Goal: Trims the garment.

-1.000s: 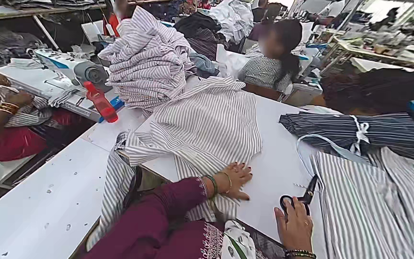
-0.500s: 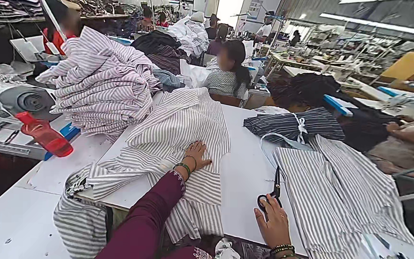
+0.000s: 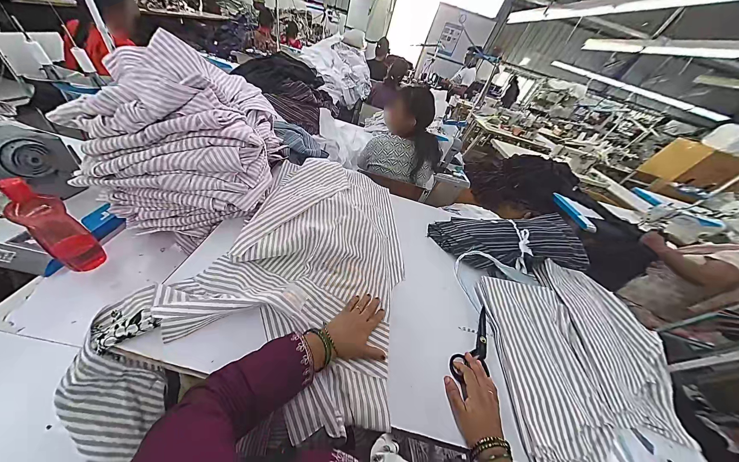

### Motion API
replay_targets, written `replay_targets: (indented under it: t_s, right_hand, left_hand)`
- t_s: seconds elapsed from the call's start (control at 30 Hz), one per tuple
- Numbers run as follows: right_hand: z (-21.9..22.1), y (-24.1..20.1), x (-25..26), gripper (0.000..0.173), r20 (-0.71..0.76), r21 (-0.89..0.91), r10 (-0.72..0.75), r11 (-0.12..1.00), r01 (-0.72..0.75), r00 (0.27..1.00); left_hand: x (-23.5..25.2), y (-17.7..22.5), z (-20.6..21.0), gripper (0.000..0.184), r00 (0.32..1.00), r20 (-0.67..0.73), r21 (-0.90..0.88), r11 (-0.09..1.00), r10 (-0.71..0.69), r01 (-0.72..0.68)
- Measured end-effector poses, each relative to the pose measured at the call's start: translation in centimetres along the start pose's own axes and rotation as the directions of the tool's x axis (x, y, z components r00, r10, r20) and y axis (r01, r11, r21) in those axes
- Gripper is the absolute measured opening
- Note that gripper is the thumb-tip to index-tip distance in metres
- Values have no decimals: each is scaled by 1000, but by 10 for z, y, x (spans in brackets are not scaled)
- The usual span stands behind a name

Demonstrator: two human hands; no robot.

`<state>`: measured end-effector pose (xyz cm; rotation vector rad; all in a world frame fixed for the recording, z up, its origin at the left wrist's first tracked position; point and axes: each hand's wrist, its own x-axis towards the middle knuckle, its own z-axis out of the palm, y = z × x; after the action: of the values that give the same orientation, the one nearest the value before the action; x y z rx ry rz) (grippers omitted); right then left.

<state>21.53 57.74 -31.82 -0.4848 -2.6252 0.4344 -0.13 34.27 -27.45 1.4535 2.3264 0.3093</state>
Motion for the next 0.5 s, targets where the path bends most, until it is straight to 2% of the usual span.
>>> replay_targets:
  t_s: [0.13,0.23,0.33,0.5]
  right_hand:
    - [1,-5,6,48,13,-29,12,1000,-11,1000]
    - [1,-10,16,43,44,-25,51,998,-50,998]
    - [3,-14,24,39,38,-16,65,998,-64,997]
    - [4,-10,21,33,-15,3,18,1000,-18,1000]
  left_hand:
    - [2,41,25,102,998,-63,-66,998,-19,15]
    - [17,66,28,100,1000,-29,-97,995,-4,2]
    - [27,64,21,99,1000,-9,-90,996,21,-21]
    - [29,39,-2,98,1000,26,-74,997,-5,7]
